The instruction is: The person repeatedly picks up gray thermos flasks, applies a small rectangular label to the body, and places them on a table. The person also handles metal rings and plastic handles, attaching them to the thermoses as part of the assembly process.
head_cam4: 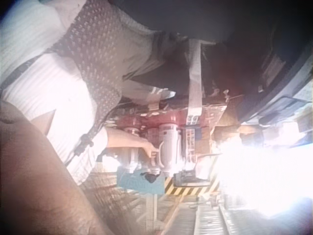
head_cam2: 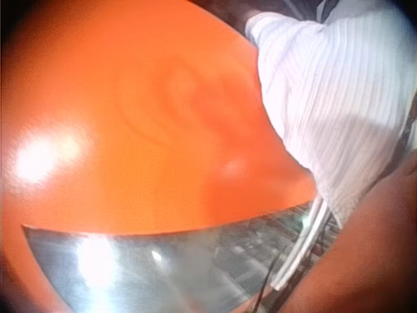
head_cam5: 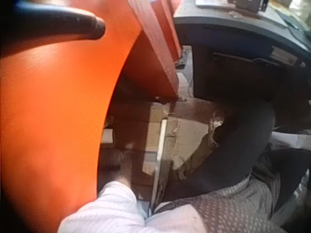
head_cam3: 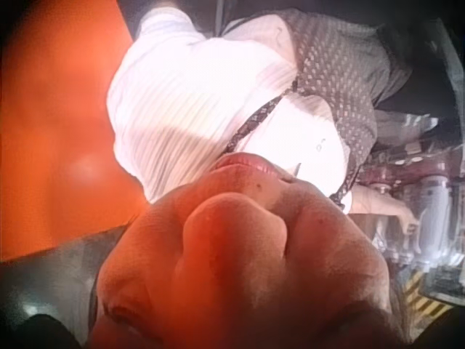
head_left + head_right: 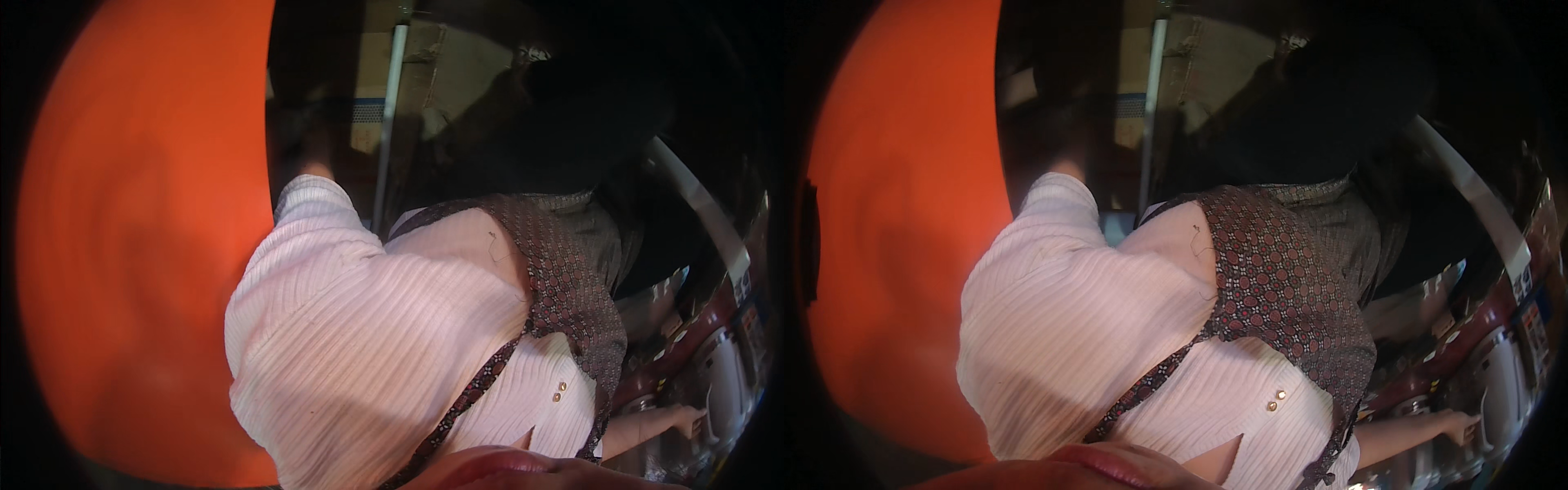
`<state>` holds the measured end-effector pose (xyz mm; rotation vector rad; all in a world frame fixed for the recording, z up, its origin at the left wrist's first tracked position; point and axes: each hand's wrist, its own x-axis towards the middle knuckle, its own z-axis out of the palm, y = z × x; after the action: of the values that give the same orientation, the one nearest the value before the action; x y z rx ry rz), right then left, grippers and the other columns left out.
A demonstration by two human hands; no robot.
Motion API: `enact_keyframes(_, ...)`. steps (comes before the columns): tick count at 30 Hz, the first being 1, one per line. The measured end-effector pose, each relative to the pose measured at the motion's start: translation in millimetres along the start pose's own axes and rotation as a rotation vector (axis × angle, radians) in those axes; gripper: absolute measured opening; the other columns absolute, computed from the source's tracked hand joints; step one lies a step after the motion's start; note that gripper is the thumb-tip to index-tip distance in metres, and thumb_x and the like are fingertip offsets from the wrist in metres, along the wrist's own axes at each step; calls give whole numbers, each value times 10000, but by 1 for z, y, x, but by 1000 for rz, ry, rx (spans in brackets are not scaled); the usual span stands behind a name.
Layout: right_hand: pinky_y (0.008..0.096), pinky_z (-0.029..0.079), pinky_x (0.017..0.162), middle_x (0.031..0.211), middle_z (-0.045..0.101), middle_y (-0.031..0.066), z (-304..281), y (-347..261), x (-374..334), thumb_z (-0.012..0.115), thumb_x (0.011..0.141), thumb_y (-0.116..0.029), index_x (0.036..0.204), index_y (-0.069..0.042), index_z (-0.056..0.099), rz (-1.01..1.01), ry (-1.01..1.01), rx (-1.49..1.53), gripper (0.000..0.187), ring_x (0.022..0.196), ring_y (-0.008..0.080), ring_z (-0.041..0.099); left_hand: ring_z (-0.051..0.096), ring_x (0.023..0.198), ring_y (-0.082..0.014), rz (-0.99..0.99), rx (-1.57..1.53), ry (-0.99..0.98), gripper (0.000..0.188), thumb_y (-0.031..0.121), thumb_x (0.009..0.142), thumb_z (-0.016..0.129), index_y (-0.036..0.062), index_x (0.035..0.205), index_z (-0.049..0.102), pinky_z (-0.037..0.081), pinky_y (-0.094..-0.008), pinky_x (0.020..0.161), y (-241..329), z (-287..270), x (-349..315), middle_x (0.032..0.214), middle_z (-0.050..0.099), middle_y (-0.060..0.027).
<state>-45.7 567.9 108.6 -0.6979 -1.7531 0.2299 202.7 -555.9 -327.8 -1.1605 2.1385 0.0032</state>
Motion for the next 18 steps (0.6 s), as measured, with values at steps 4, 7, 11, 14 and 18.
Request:
enact_keyframes(4,431,544,867,1027,705,185,-58,-1,-18,849,731,-102,1126,54,631,56,-61,-74,477,959,328,674,613,1127,-373,20,98,-59,339,266,935,553,126,1233,632,493,-483,980,17,-31,18,1207,638,-208)
enact_keyframes(7,423,547,875,1072,723,187,-89,-34,-30,756,840,-128,1048,40,725,-41,-141,-140,269,979,298,684,614,1116,-372,58,139,-70,334,273,917,576,122,1207,643,496,-485,969,30,-37,29,1199,638,-202)
enact_keyframes(11,390,549,856,1056,729,179,-83,-78,-61,700,891,-133,1052,42,730,-164,-335,-10,240,960,277,690,615,1102,-370,116,141,-66,329,282,893,607,116,1173,656,501,-487,954,35,-28,33,1189,639,-195)
enact_keyframes(14,345,541,865,1067,730,156,-57,-97,-102,672,915,-110,1075,53,718,-330,-453,-52,234,974,242,686,615,1092,-368,149,130,-58,326,288,876,631,111,1147,667,504,-488,942,40,-28,27,1182,640,-190)
enact_keyframes(18,315,515,913,1091,732,114,-44,-118,-149,642,946,-108,1103,38,712,-219,-663,142,225,1014,204,672,616,1078,-366,194,143,-63,324,297,852,662,105,1113,680,509,-490,927,53,-36,26,1172,641,-183)
